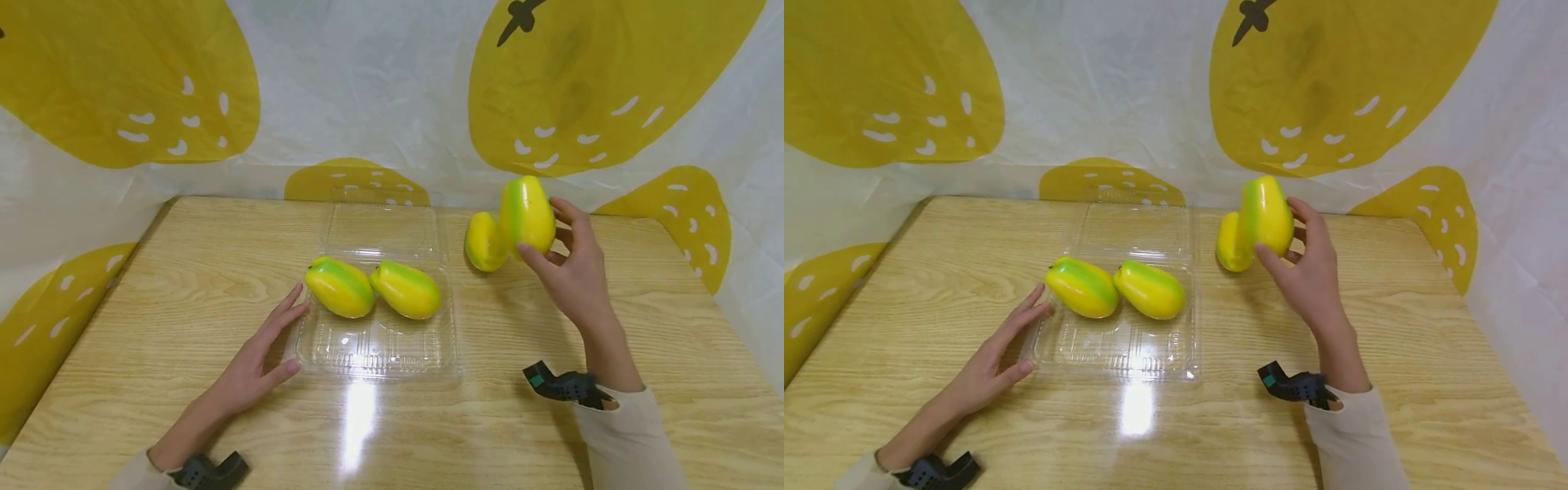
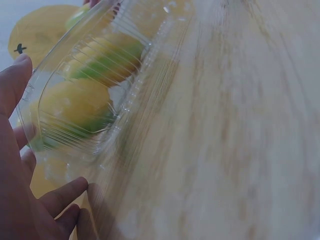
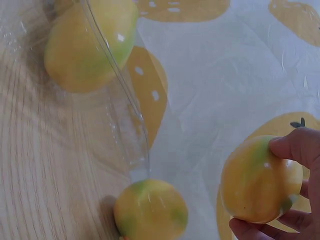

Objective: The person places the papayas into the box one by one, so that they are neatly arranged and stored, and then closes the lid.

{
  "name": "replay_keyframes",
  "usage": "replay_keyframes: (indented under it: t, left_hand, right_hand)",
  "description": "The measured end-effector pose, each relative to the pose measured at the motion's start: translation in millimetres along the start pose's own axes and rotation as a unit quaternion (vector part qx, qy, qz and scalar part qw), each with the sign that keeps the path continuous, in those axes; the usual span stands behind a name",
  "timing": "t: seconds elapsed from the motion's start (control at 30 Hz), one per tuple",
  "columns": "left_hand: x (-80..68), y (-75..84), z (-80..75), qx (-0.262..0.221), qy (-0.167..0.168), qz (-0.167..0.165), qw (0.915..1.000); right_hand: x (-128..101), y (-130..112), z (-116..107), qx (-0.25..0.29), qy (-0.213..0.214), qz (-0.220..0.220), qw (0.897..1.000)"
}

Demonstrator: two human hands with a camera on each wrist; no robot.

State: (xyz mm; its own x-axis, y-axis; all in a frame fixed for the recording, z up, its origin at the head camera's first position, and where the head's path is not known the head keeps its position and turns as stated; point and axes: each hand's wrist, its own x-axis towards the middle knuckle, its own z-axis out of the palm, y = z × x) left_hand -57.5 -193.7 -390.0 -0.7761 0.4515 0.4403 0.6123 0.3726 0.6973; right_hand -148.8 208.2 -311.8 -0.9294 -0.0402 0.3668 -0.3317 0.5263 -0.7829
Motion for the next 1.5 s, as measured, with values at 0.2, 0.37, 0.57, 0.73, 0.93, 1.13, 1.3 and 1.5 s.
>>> replay_keyframes:
  t: [0.2, 0.37, 0.57, 0.73, 0.93, 1.13, 1.3, 1.5]
  left_hand:
    - [0.2, -1.0, -0.4, 0.003, 0.001, 0.003, 1.0]
    - [0.2, -1.0, -0.3, 0.005, 0.001, 0.003, 1.0]
    - [-0.9, -1.1, 0.0, 0.005, 0.002, 0.002, 1.0]
    - [-1.4, -1.0, -0.2, 0.007, 0.002, -0.004, 1.0]
    - [-0.2, 1.1, 0.2, 0.005, 0.001, -0.007, 1.0]
    - [-1.4, -2.7, 0.9, 0.0, 0.001, -0.001, 1.0]
    - [-8.7, -20.6, 3.9, 0.004, -0.003, -0.005, 1.0]
    - [-8.8, -21.8, 2.0, 0.012, 0.0, -0.008, 0.9999]
  right_hand:
    - [-2.9, -10.4, 8.0, 0.032, -0.025, -0.032, 0.999]
    - [-5.1, -18.9, 13.4, 0.047, -0.035, -0.047, 0.997]
    - [-7.1, -26.3, 20.5, 0.085, -0.051, -0.06, 0.993]
    - [-10.5, -33.2, 24.9, 0.108, -0.066, -0.074, 0.989]
    - [-15.5, -44.8, 30.8, 0.126, -0.088, -0.098, 0.983]
    - [-23.7, -57.1, 41.9, 0.112, -0.122, -0.142, 0.976]
    - [-31.4, -58.9, 57.3, 0.088, -0.151, -0.168, 0.97]
    - [-38.0, -55.7, 79.8, 0.085, -0.192, -0.194, 0.958]
